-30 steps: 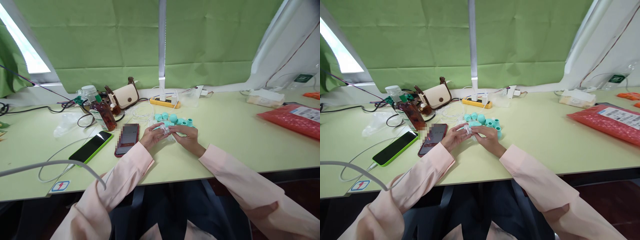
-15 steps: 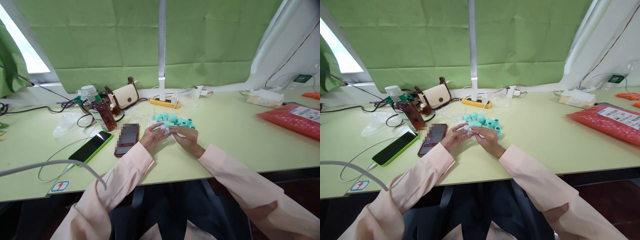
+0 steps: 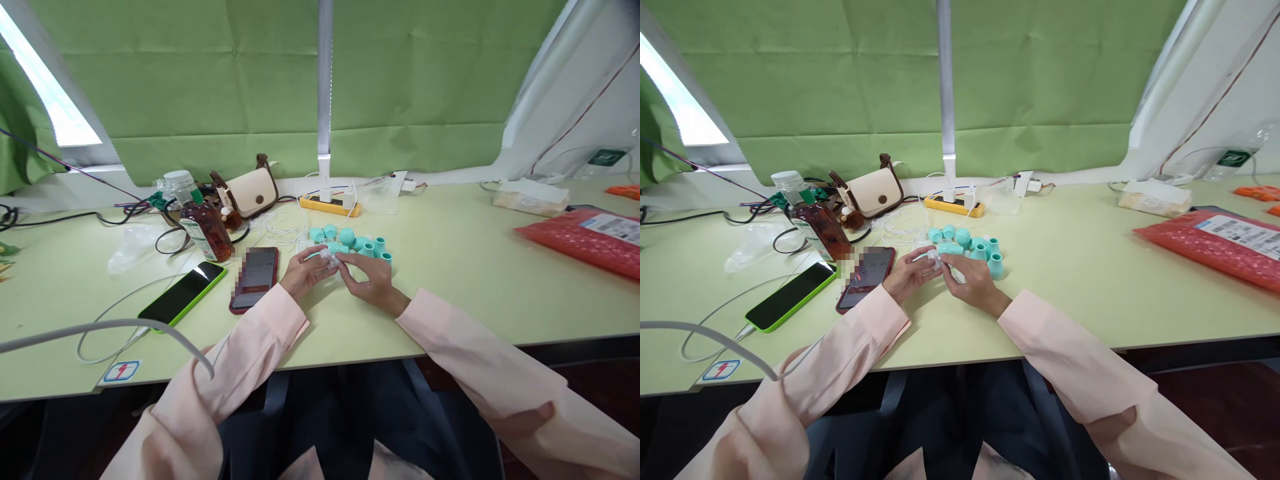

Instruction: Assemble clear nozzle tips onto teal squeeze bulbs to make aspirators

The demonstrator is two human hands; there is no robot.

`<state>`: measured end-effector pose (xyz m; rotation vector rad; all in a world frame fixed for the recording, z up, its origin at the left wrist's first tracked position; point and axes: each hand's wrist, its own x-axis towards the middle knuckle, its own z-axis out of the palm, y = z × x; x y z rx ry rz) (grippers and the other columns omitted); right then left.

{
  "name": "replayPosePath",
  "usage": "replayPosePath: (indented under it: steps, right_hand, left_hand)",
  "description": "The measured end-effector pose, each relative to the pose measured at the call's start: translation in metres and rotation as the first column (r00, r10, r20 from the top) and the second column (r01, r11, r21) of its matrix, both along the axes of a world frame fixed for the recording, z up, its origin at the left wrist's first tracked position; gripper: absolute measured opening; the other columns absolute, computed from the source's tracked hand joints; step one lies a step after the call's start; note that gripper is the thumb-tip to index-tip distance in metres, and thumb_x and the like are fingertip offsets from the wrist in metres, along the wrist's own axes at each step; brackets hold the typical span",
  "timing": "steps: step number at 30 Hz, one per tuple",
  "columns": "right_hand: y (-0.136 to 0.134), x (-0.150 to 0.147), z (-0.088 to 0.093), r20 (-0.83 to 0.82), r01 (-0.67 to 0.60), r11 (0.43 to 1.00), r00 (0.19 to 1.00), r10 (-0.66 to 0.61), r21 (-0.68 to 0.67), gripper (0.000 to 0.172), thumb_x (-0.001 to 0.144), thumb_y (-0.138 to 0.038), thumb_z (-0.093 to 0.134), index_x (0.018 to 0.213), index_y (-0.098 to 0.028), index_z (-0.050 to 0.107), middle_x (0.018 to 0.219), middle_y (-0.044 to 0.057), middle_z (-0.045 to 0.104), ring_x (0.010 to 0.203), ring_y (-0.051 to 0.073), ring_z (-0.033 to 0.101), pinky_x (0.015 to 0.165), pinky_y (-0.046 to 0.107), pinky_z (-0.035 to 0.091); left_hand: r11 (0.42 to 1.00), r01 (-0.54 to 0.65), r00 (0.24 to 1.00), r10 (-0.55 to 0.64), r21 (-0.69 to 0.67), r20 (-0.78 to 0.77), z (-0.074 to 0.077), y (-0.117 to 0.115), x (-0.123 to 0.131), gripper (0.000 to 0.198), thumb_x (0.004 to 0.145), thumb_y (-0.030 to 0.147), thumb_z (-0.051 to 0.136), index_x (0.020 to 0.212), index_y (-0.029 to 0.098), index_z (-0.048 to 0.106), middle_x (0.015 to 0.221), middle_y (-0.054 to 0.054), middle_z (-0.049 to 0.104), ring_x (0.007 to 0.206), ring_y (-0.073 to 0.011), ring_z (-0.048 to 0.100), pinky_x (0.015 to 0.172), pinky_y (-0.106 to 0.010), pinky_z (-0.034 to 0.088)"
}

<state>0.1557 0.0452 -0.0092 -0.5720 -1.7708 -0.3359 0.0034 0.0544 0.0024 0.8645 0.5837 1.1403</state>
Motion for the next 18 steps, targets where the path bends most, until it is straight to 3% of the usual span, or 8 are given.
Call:
replayPosePath:
  steps: [7,12,18]
  right_hand:
    - [-0.007,-0.001,0.002,0.134,-0.057,0.996,0.989,0.066,-0.067,0.038,0.069,-0.015,0.053,0.107,-0.020,0.048,0.093,0.005,0.063,0.086,0.017,0.060,0.071,0.027,0.051]
    - [-0.013,-0.001,0.002,0.261,-0.127,0.979,0.951,0.165,-0.158,0.042,0.070,-0.021,0.052,0.110,-0.018,0.042,0.095,0.008,0.062,0.093,0.019,0.057,0.072,0.031,0.051]
    - [-0.015,-0.002,0.000,0.159,-0.160,0.950,0.965,0.207,-0.267,0.045,0.069,-0.013,0.049,0.112,-0.019,0.037,0.102,0.010,0.057,0.093,0.019,0.056,0.073,0.032,0.051]
  left_hand:
    - [0.998,-0.060,0.995,0.061,0.015,-0.074,0.002,-0.004,0.003,0.037,0.060,0.003,0.062,0.095,0.011,0.056,0.066,-0.002,0.064,0.066,-0.0142,0.062,0.076,-0.033,0.047]
    - [0.999,-0.042,0.993,0.042,0.002,-0.113,0.003,-0.005,0.004,0.036,0.063,0.003,0.055,0.098,0.012,0.055,0.079,-0.006,0.065,0.074,-0.0146,0.061,0.078,-0.033,0.045]
    - [1.000,0.027,0.995,-0.026,0.011,-0.099,0.004,-0.006,0.006,0.038,0.063,0.002,0.048,0.100,0.010,0.054,0.074,-0.006,0.064,0.073,-0.0167,0.061,0.078,-0.037,0.044]
